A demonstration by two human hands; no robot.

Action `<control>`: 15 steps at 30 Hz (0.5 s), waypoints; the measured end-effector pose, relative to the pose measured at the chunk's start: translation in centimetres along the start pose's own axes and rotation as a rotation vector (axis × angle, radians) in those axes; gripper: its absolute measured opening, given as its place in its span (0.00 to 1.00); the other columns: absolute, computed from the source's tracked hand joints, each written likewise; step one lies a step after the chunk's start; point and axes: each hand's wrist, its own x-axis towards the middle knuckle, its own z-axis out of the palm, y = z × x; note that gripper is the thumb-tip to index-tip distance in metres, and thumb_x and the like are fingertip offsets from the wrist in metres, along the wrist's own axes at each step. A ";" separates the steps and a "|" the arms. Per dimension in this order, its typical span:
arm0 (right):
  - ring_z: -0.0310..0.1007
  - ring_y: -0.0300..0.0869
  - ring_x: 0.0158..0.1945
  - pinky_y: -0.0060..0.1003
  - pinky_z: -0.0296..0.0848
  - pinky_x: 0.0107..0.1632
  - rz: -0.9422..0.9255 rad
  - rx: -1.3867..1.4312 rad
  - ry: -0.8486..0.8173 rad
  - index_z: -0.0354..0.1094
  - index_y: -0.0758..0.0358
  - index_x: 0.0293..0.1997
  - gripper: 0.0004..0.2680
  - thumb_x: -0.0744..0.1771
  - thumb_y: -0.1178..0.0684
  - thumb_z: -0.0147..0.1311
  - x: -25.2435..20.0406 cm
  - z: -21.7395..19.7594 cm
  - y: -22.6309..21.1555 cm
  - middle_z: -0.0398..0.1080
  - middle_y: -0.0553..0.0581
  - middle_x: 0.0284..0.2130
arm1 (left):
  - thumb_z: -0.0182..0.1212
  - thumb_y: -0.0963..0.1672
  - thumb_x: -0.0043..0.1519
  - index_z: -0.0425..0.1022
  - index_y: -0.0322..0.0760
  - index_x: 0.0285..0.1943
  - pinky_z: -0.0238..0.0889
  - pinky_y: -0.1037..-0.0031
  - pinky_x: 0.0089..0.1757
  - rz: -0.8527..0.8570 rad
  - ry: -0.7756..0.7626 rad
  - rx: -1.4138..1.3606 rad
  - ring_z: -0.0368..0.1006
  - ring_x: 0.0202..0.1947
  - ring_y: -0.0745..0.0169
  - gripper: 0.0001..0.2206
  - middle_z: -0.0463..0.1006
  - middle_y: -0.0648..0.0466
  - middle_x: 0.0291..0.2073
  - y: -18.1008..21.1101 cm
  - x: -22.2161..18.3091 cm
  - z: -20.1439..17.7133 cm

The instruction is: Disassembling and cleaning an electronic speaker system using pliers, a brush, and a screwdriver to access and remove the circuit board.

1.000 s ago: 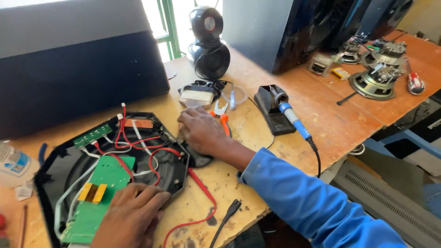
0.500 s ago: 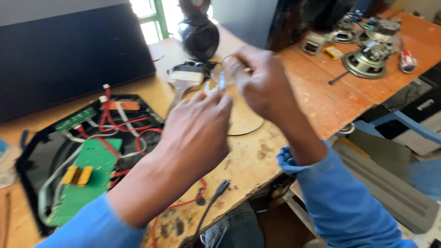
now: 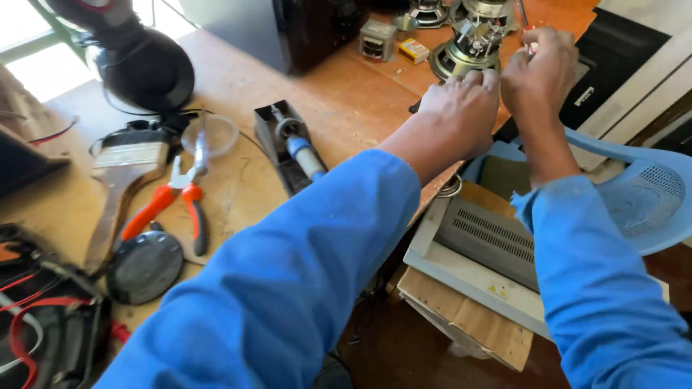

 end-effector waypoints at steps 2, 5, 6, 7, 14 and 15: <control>0.64 0.62 0.47 0.54 0.67 0.44 0.053 -0.118 -0.025 0.74 0.65 0.49 0.07 0.68 0.60 0.54 1.7 2.4 2.6 0.65 0.68 0.46 | 0.61 0.45 0.56 0.62 0.40 0.65 0.69 0.57 0.53 -0.037 -0.042 0.035 0.69 0.62 0.47 0.26 0.72 0.51 0.59 -0.1 2.1 0.6; 0.57 0.64 0.49 0.58 0.66 0.45 0.286 -0.202 -0.226 0.69 0.61 0.55 0.07 0.70 0.58 0.54 2.8 4.5 5.2 0.57 0.67 0.52 | 0.69 0.42 0.48 0.55 0.38 0.70 0.69 0.58 0.54 -0.074 -0.166 0.046 0.65 0.65 0.49 0.38 0.67 0.52 0.63 0.1 3.3 1.1; 0.59 0.70 0.42 0.66 0.67 0.43 0.276 -0.172 -0.318 0.70 0.60 0.58 0.09 0.71 0.58 0.53 3.0 5.3 6.5 0.57 0.71 0.50 | 0.66 0.43 0.53 0.50 0.36 0.73 0.70 0.57 0.53 -0.061 -0.150 0.046 0.60 0.68 0.47 0.38 0.65 0.50 0.66 0.0 3.5 1.1; 0.61 0.76 0.34 0.74 0.67 0.40 0.265 -0.140 -0.412 0.70 0.59 0.61 0.10 0.72 0.57 0.52 3.1 6.2 7.8 0.56 0.75 0.47 | 0.63 0.44 0.58 0.46 0.34 0.76 0.71 0.57 0.53 -0.049 -0.135 0.045 0.56 0.71 0.44 0.38 0.63 0.49 0.68 -0.1 3.6 1.2; 0.46 0.77 0.64 0.79 0.54 0.62 0.260 -0.062 -0.413 0.68 0.70 0.66 0.12 0.75 0.60 0.45 3.5 8.8 9.1 0.53 0.84 0.63 | 0.73 0.53 0.57 0.47 0.33 0.75 0.70 0.53 0.53 -0.053 -0.110 0.035 0.63 0.65 0.43 0.45 0.64 0.48 0.65 -1.2 3.3 1.4; 0.56 0.61 0.50 0.66 0.55 0.46 0.578 0.092 -0.221 0.59 0.70 0.67 0.16 0.74 0.50 0.53 4.0 11.1 12.1 0.55 0.75 0.59 | 0.71 0.49 0.57 0.47 0.33 0.75 0.71 0.54 0.53 -0.046 -0.099 0.007 0.60 0.67 0.43 0.42 0.64 0.48 0.66 -1.2 3.2 1.3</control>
